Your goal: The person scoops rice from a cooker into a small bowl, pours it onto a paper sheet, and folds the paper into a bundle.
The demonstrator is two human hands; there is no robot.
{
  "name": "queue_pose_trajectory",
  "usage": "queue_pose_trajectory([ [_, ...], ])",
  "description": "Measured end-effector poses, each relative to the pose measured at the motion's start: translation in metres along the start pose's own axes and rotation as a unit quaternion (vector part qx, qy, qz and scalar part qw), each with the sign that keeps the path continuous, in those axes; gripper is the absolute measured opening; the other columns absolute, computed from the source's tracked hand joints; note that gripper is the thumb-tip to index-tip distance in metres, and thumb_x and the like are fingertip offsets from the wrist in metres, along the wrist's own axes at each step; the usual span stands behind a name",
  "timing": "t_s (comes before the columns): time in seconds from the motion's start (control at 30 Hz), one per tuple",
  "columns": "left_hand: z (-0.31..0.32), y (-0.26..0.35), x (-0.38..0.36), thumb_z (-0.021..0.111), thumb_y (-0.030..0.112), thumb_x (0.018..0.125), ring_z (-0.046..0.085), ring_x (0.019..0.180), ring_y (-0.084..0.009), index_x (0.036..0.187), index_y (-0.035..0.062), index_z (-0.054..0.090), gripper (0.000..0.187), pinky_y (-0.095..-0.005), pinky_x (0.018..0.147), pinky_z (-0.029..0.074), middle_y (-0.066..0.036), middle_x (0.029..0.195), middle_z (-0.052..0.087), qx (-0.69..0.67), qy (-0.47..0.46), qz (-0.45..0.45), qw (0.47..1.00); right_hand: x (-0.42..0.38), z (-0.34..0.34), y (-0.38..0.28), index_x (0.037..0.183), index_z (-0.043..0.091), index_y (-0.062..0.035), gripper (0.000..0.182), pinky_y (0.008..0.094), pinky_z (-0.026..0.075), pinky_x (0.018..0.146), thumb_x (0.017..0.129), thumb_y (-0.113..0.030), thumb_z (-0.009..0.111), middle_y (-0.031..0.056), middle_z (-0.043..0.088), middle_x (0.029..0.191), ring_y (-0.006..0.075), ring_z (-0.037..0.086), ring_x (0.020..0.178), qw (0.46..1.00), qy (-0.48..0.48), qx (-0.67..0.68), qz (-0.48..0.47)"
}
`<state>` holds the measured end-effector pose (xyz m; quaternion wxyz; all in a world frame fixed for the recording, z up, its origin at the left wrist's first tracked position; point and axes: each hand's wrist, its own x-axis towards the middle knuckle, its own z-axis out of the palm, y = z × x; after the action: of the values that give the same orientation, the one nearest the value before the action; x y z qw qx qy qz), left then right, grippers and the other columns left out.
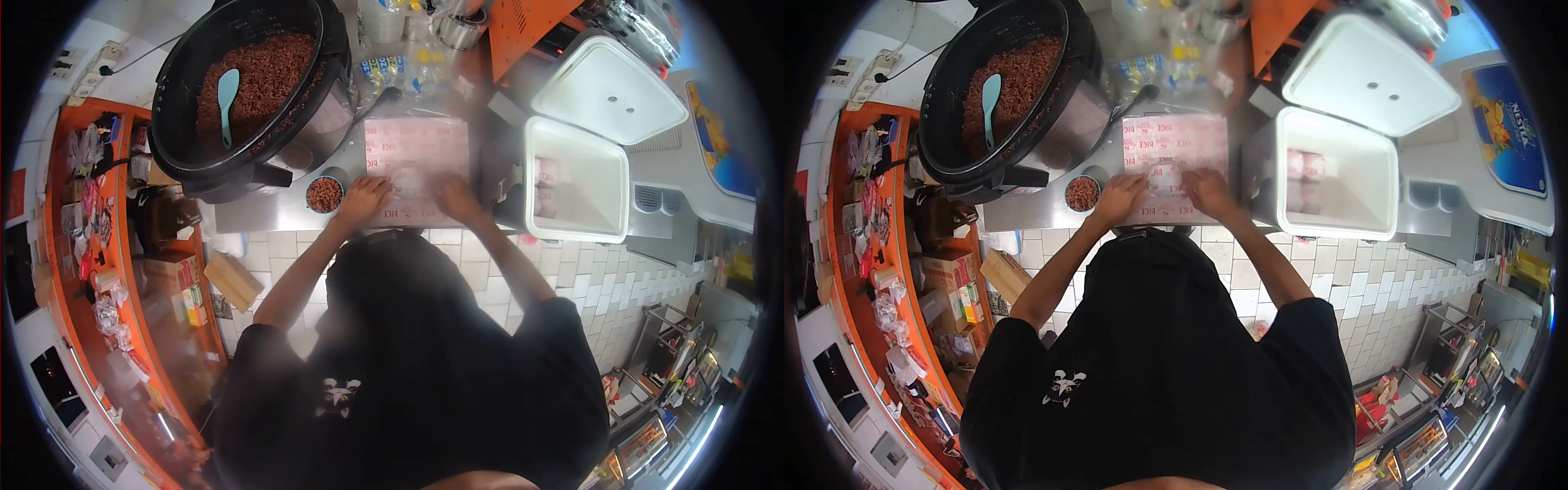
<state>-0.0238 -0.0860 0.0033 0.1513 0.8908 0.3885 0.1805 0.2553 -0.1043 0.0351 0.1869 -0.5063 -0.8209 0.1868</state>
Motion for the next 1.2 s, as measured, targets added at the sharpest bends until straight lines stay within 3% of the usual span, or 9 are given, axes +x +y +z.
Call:
queue_pose_trajectory([
  [0.37, -0.017, -0.003, 0.035, 0.064, 0.017, 0.086, 0.063, 0.108, -0.0256, 0.108, 0.0091, 0.064, 0.023, -0.0454, 0.089, 0.048, -0.010, 0.101, 0.069, -0.017, -0.084, -0.052, 0.995, 0.032, 0.002, 0.016, 0.114, 0.063, -0.0075, 0.027, 0.0482, 0.051, 0.080, 0.088, -0.003, 0.061, 0.0190, 0.070, 0.095, 0.0364, 0.067, 0.091, 0.966, -0.084, 0.177, 0.170],
  [0.53, -0.007, -0.031, 0.093, 0.070, 0.016, 0.081, 0.062, 0.108, -0.0328, 0.111, 0.0092, 0.060, 0.032, -0.0551, 0.088, 0.046, -0.012, 0.101, 0.069, -0.099, -0.353, -0.214, 0.905, 0.064, 0.037, 0.017, 0.101, 0.064, -0.0075, 0.014, 0.0479, 0.050, 0.082, 0.087, -0.010, 0.062, 0.0178, 0.068, 0.095, 0.0370, 0.066, 0.093, 0.980, -0.041, -0.014, 0.196],
  [0.73, -0.001, 0.001, 0.076, 0.069, 0.007, 0.080, 0.059, 0.110, -0.0363, 0.115, 0.0110, 0.055, 0.037, -0.0522, 0.092, 0.045, -0.015, 0.117, 0.060, 0.026, -0.110, -0.167, 0.979, 0.056, 0.039, 0.032, 0.100, 0.060, -0.0080, 0.027, 0.0470, 0.050, 0.081, 0.075, -0.005, 0.069, 0.0158, 0.066, 0.095, 0.0393, 0.062, 0.094, 0.998, 0.046, 0.027, -0.031],
  [0.87, 0.002, -0.021, 0.050, 0.069, 0.004, 0.083, 0.059, 0.109, -0.0285, 0.113, 0.0088, 0.053, 0.034, -0.0443, 0.093, 0.046, -0.011, 0.117, 0.056, -0.009, -0.056, -0.005, 0.998, 0.048, 0.013, 0.018, 0.094, 0.055, -0.0062, 0.028, 0.0424, 0.050, 0.080, 0.071, 0.001, 0.069, 0.0131, 0.065, 0.091, 0.0309, 0.063, 0.096, 0.989, -0.054, 0.108, 0.080],
  [0.93, 0.004, -0.035, 0.045, 0.069, 0.003, 0.085, 0.058, 0.105, -0.0175, 0.112, 0.0095, 0.051, 0.033, -0.0332, 0.087, 0.047, -0.004, 0.116, 0.055, -0.544, -0.157, -0.089, 0.820, 0.039, 0.004, 0.014, 0.093, 0.049, -0.0083, 0.030, 0.0356, 0.051, 0.078, 0.073, 0.004, 0.069, 0.0046, 0.062, 0.089, 0.0188, 0.063, 0.094, 0.953, -0.103, 0.271, 0.089],
  [0.97, -0.001, -0.039, 0.041, 0.069, 0.003, 0.085, 0.058, 0.105, -0.0175, 0.112, 0.0095, 0.051, 0.033, -0.0332, 0.087, 0.047, -0.004, 0.116, 0.055, -0.544, -0.158, -0.087, 0.820, 0.034, -0.001, 0.009, 0.093, 0.049, -0.0083, 0.030, 0.0356, 0.051, 0.078, 0.073, 0.004, 0.069, 0.0046, 0.062, 0.089, 0.0188, 0.063, 0.094, 0.953, -0.101, 0.270, 0.089],
  [1.03, -0.035, -0.032, 0.036, 0.068, 0.001, 0.086, 0.057, 0.104, -0.0105, 0.116, 0.0105, 0.051, 0.035, -0.0258, 0.084, 0.046, 0.000, 0.110, 0.056, -0.755, -0.231, -0.234, 0.567, 0.032, -0.020, -0.018, 0.120, 0.056, -0.0057, 0.046, 0.0334, 0.045, 0.096, 0.078, -0.006, 0.076, 0.0070, 0.059, 0.115, 0.0190, 0.056, 0.112, 0.810, -0.124, 0.538, 0.197],
  [1.17, -0.052, 0.000, 0.050, 0.066, 0.000, 0.089, 0.059, 0.098, -0.0104, 0.114, 0.0120, 0.053, 0.030, -0.0254, 0.084, 0.046, 0.000, 0.101, 0.060, -0.766, -0.075, -0.191, 0.609, 0.049, -0.045, -0.063, 0.096, 0.049, -0.0115, 0.034, 0.0286, 0.050, 0.081, 0.076, 0.005, 0.072, -0.0008, 0.057, 0.093, 0.0108, 0.059, 0.094, 0.803, -0.070, 0.577, 0.134],
  [1.2, -0.061, -0.004, 0.051, 0.066, 0.002, 0.090, 0.060, 0.098, -0.0117, 0.114, 0.0098, 0.054, 0.027, -0.0260, 0.088, 0.046, -0.001, 0.101, 0.062, -0.678, -0.049, -0.183, 0.710, 0.051, -0.053, -0.064, 0.096, 0.049, -0.0115, 0.034, 0.0286, 0.050, 0.081, 0.076, 0.005, 0.072, -0.0008, 0.057, 0.093, 0.0108, 0.059, 0.094, 0.804, -0.066, 0.576, 0.133],
])
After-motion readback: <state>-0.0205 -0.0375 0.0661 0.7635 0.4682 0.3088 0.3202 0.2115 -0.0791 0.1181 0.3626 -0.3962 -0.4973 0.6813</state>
